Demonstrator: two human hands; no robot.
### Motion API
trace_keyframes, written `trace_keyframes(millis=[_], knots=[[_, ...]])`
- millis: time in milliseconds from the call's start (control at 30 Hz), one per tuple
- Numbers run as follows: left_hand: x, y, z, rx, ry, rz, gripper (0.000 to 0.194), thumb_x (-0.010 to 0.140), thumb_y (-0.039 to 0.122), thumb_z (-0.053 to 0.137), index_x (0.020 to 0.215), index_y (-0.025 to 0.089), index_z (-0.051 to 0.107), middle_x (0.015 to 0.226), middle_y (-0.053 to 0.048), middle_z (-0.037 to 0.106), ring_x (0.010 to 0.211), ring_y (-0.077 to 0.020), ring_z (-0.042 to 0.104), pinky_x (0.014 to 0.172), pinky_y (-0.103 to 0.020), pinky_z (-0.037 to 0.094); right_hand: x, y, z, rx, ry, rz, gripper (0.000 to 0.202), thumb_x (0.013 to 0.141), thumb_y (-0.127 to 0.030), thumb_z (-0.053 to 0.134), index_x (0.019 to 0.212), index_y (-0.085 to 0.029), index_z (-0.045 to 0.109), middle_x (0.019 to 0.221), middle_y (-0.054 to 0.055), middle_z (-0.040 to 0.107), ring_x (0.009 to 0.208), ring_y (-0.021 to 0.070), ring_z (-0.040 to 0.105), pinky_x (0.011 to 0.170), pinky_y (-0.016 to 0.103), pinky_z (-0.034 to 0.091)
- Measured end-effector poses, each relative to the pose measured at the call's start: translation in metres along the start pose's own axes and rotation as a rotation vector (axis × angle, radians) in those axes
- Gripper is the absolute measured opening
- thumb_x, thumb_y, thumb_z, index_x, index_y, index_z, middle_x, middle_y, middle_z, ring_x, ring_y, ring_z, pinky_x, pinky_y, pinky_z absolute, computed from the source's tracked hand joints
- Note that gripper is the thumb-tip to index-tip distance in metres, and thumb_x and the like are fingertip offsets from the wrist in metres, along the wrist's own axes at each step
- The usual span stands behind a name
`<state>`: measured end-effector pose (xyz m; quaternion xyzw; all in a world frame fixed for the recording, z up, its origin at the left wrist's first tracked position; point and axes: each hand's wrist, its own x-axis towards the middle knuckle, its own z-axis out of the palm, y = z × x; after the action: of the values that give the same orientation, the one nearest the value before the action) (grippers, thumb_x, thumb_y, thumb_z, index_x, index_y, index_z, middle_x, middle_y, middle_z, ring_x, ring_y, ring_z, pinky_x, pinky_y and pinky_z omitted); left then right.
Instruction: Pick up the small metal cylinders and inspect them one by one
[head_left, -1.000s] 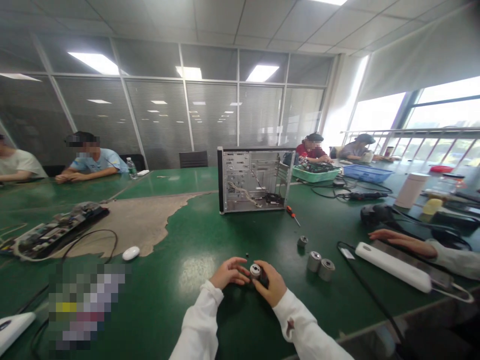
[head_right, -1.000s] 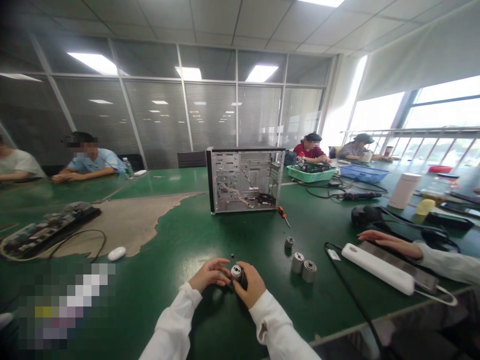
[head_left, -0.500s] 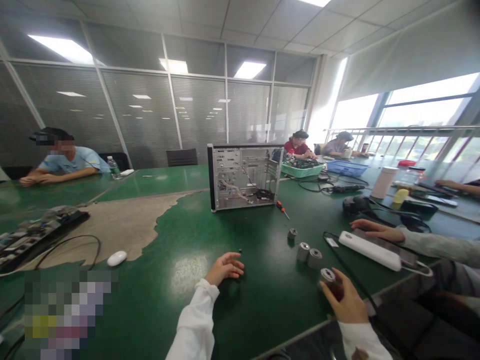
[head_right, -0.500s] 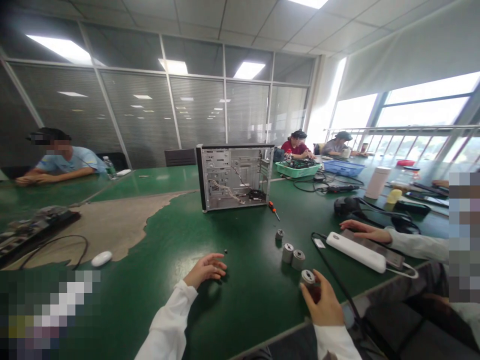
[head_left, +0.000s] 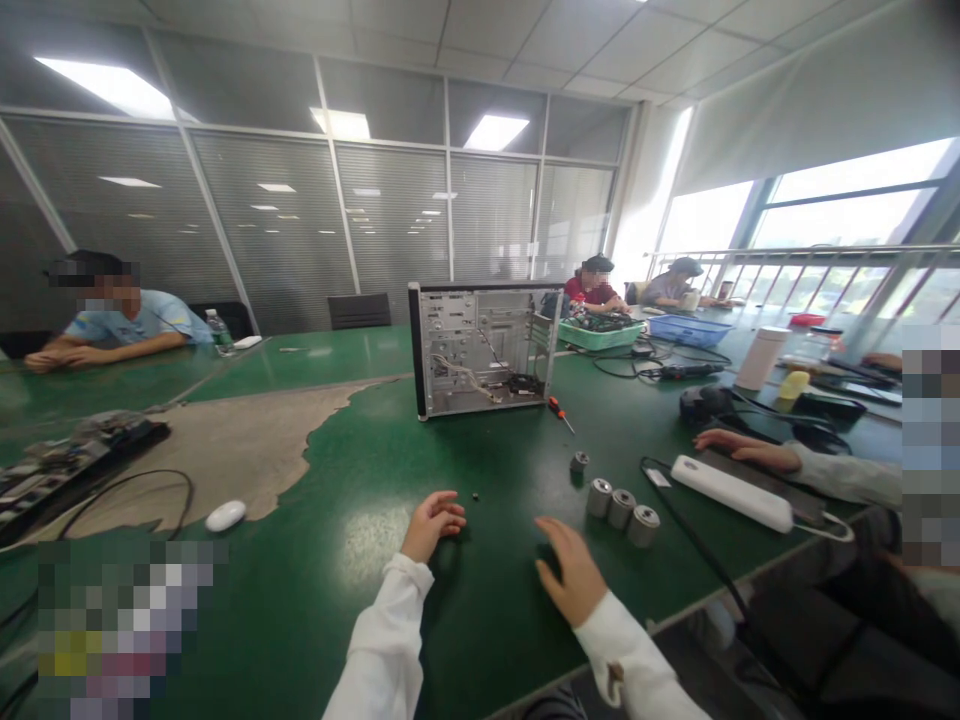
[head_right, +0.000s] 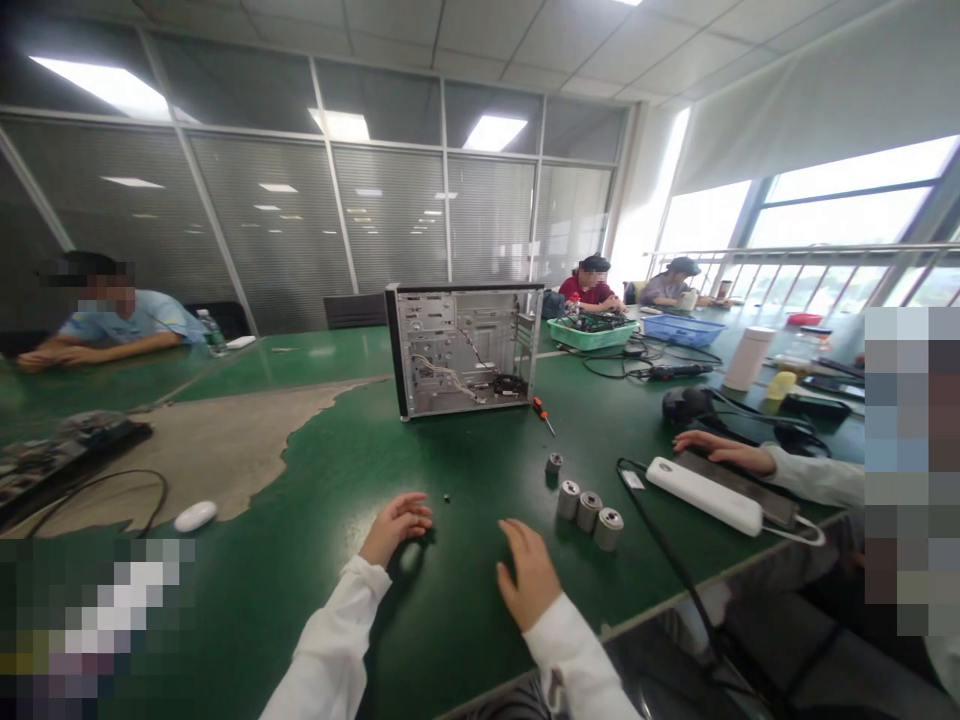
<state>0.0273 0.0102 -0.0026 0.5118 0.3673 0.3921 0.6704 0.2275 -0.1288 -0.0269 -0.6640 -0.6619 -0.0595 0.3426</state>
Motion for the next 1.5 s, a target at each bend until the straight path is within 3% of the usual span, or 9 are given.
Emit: trace_keyframes(millis=[100, 300, 700, 833, 1000, 1167, 1300, 1400, 1500], knots=[[0.004, -0.001, -0.006, -0.014, 0.090, 0.052, 0.033, 0.055, 0.011, 0.051, 0.088, 0.012, 0.051, 0.069, -0.003, 0.060, 0.057, -0.0119, 0.059, 0.053, -0.023, 0.046, 0.034, -0.046, 0.034, -0.080, -0.247, -0.062, 0.058, 0.066, -0.020, 0.044, 0.122, -0.014, 0.032, 0.125, 0.014, 0.034, 0.113, 0.0240, 0.031, 0.091, 0.037, 0.028], [0.009, -0.004, -0.019, -0.082, 0.177, 0.088, 0.034, 0.052, 0.011, 0.056, 0.086, 0.012, 0.053, 0.070, -0.003, 0.059, 0.057, -0.0112, 0.058, 0.053, -0.022, 0.047, 0.092, -0.092, 0.079, -0.149, -0.355, -0.024, 0.054, 0.073, -0.023, 0.040, 0.125, -0.025, 0.024, 0.132, 0.011, 0.022, 0.116, 0.0252, 0.025, 0.091, 0.041, 0.019], [0.011, -0.003, -0.023, -0.113, 0.307, 0.105, 0.033, 0.052, 0.010, 0.054, 0.085, 0.013, 0.051, 0.069, -0.002, 0.058, 0.053, -0.0102, 0.057, 0.047, -0.020, 0.045, 0.111, -0.082, 0.105, -0.179, -0.236, 0.043, 0.039, 0.075, -0.023, 0.037, 0.115, -0.024, 0.041, 0.120, 0.010, 0.038, 0.106, 0.0229, 0.032, 0.082, 0.037, 0.024], [0.009, -0.002, -0.022, -0.102, 0.310, 0.106, 0.031, 0.054, 0.010, 0.053, 0.085, 0.012, 0.052, 0.069, -0.003, 0.059, 0.053, -0.0102, 0.057, 0.047, -0.020, 0.045, 0.123, -0.078, 0.112, -0.181, -0.256, -0.027, 0.044, 0.076, -0.019, 0.037, 0.119, -0.025, 0.035, 0.127, 0.009, 0.032, 0.109, 0.0224, 0.030, 0.082, 0.037, 0.025], [0.008, -0.001, -0.023, -0.104, 0.308, 0.102, 0.030, 0.054, 0.011, 0.052, 0.084, 0.013, 0.052, 0.068, -0.003, 0.059, 0.053, -0.0103, 0.057, 0.048, -0.021, 0.045, 0.132, -0.073, 0.116, -0.142, -0.275, -0.182, 0.029, 0.078, -0.013, 0.035, 0.100, -0.019, 0.053, 0.105, 0.008, 0.052, 0.098, 0.0179, 0.040, 0.078, 0.029, 0.032], [0.008, 0.000, -0.022, -0.095, 0.315, 0.106, 0.030, 0.054, 0.011, 0.052, 0.084, 0.012, 0.052, 0.069, -0.003, 0.059, 0.054, -0.0105, 0.057, 0.048, -0.021, 0.044, 0.105, -0.067, 0.093, -0.120, -0.321, -0.305, 0.025, 0.079, -0.013, 0.035, 0.079, -0.018, 0.058, 0.087, 0.005, 0.057, 0.083, 0.0142, 0.046, 0.073, 0.023, 0.036], [0.009, 0.000, -0.019, -0.065, 0.291, 0.108, 0.031, 0.054, 0.014, 0.053, 0.084, 0.012, 0.053, 0.069, -0.003, 0.059, 0.053, -0.0102, 0.057, 0.047, -0.020, 0.043, 0.058, -0.044, 0.045, -0.019, -0.303, -0.416, 0.023, 0.078, -0.012, 0.035, 0.079, -0.020, 0.057, 0.081, 0.003, 0.058, 0.077, 0.0129, 0.048, 0.071, 0.023, 0.038], [0.009, 0.001, -0.017, -0.040, 0.295, 0.106, 0.031, 0.054, 0.016, 0.052, 0.085, 0.012, 0.053, 0.069, -0.003, 0.059, 0.054, -0.0104, 0.057, 0.048, -0.020, 0.043, 0.025, -0.005, -0.001, 0.030, -0.180, -0.280, 0.020, 0.076, -0.015, 0.038, 0.088, -0.020, 0.053, 0.080, 0.003, 0.057, 0.076, 0.0131, 0.050, 0.070, 0.024, 0.040], [0.009, 0.002, -0.016, -0.001, 0.292, 0.105, 0.031, 0.054, 0.016, 0.053, 0.085, 0.012, 0.054, 0.070, -0.003, 0.059, 0.055, -0.0103, 0.057, 0.050, -0.020, 0.042, 0.007, 0.046, -0.045, -0.091, 0.089, -0.036, 0.018, 0.077, -0.023, 0.039, 0.088, -0.018, 0.052, 0.082, 0.006, 0.058, 0.077, 0.0152, 0.053, 0.073, 0.027, 0.040]])
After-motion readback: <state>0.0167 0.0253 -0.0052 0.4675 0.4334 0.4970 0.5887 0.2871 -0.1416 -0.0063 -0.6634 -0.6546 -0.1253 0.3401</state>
